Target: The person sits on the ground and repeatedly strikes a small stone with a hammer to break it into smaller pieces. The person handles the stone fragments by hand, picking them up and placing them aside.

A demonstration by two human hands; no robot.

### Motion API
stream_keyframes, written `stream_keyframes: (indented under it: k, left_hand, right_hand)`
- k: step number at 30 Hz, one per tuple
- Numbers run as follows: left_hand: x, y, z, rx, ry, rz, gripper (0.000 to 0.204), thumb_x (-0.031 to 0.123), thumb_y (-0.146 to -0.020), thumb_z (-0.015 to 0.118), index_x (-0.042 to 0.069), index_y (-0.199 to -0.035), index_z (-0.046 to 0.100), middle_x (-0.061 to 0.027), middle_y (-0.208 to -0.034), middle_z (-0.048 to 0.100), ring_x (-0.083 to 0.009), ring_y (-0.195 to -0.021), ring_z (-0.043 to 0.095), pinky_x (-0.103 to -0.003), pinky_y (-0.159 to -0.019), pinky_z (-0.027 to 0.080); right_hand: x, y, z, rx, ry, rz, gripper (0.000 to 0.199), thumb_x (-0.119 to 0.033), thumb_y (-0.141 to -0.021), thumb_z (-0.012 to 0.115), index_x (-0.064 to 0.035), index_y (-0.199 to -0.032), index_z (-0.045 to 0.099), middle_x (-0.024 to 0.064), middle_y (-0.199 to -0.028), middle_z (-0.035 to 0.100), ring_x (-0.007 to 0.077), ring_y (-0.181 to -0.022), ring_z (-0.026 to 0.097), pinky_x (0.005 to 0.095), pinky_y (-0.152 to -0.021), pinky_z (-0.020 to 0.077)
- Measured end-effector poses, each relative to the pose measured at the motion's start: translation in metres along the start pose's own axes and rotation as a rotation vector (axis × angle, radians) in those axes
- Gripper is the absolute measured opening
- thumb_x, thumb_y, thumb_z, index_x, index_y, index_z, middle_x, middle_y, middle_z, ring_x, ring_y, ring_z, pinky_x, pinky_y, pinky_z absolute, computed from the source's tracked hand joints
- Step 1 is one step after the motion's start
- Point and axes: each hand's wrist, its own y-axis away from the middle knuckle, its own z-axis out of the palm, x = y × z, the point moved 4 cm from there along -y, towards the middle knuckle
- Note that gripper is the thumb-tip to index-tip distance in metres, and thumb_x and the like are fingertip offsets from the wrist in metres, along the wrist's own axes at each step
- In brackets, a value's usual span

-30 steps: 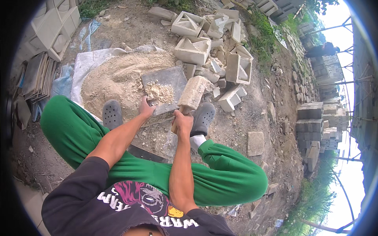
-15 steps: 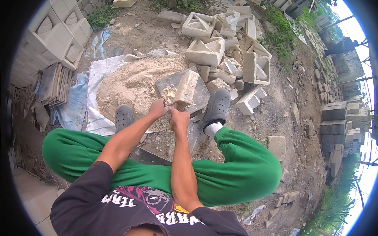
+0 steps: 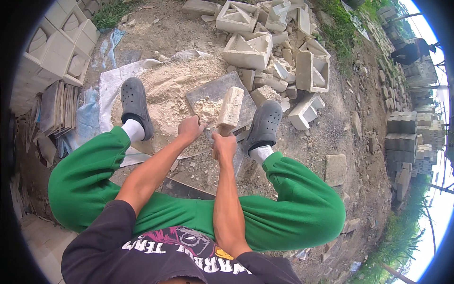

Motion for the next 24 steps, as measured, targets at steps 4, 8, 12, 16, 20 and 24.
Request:
stream_keyframes:
  k: [4, 8, 12, 16, 20, 24]
  left_hand:
    - [0.003, 0.009, -0.006, 0.014, 0.058, -0.069, 0.047, 0.044, -0.084, 0.071, 0.001, -0.101, 0.068, -0.0186, -0.096, 0.069, -0.0359, -0.092, 0.068, -0.048, -0.078, 0.054]
    - [0.01, 0.015, -0.026, 0.183, 0.144, -0.049, 0.043, 0.037, -0.082, 0.074, 0.004, -0.108, 0.065, -0.0153, -0.105, 0.065, -0.0328, -0.102, 0.064, -0.045, -0.085, 0.051]
    - [0.004, 0.009, -0.023, 0.48, 0.192, 0.253, 0.035, 0.024, -0.082, 0.074, 0.005, -0.11, 0.065, -0.0125, -0.111, 0.064, -0.0313, -0.108, 0.061, -0.042, -0.09, 0.05]
    - [0.0, -0.006, -0.02, 0.311, 0.144, 0.328, 0.031, 0.024, -0.084, 0.071, 0.006, -0.109, 0.069, -0.0092, -0.117, 0.064, -0.0297, -0.11, 0.061, -0.041, -0.091, 0.05]
    - [0.003, -0.013, -0.025, 0.076, 0.111, 0.218, 0.031, 0.028, -0.088, 0.067, 0.009, -0.112, 0.07, -0.0082, -0.116, 0.064, -0.028, -0.11, 0.061, -0.04, -0.09, 0.051]
    - [-0.003, -0.014, -0.023, 0.163, -0.011, 0.328, 0.034, 0.03, -0.09, 0.064, 0.007, -0.115, 0.069, -0.0079, -0.118, 0.062, -0.0278, -0.103, 0.064, -0.041, -0.085, 0.052]
  right_hand:
    - [0.008, 0.004, -0.008, 0.034, 0.102, -0.032, 0.029, -0.013, -0.071, 0.072, 0.0054, -0.092, 0.066, 0.0089, -0.071, 0.066, 0.0167, -0.054, 0.063, 0.031, -0.05, 0.052]
    - [0.007, 0.005, -0.008, 0.024, 0.162, -0.041, 0.035, -0.02, -0.071, 0.075, 0.0014, -0.098, 0.068, 0.012, -0.076, 0.07, 0.0197, -0.058, 0.068, 0.0337, -0.057, 0.0539]
    - [-0.01, 0.011, -0.005, -0.009, 0.258, -0.087, 0.038, -0.024, -0.071, 0.075, -0.0012, -0.101, 0.068, 0.0166, -0.083, 0.072, 0.0266, -0.07, 0.072, 0.038, -0.066, 0.0548]
    - [-0.007, 0.005, 0.001, -0.007, 0.361, -0.14, 0.04, -0.027, -0.071, 0.073, -0.0024, -0.102, 0.068, 0.0203, -0.092, 0.072, 0.034, -0.085, 0.071, 0.0416, -0.077, 0.0533]
    - [-0.007, 0.006, 0.007, -0.047, 0.435, -0.082, 0.04, -0.027, -0.07, 0.073, -0.0017, -0.101, 0.068, 0.0208, -0.093, 0.072, 0.0355, -0.088, 0.07, 0.0419, -0.079, 0.0528]
    - [-0.035, 0.018, -0.007, 0.027, 0.34, -0.172, 0.04, -0.026, -0.069, 0.076, 0.0011, -0.097, 0.068, 0.021, -0.091, 0.072, 0.0326, -0.085, 0.072, 0.0397, -0.079, 0.0534]
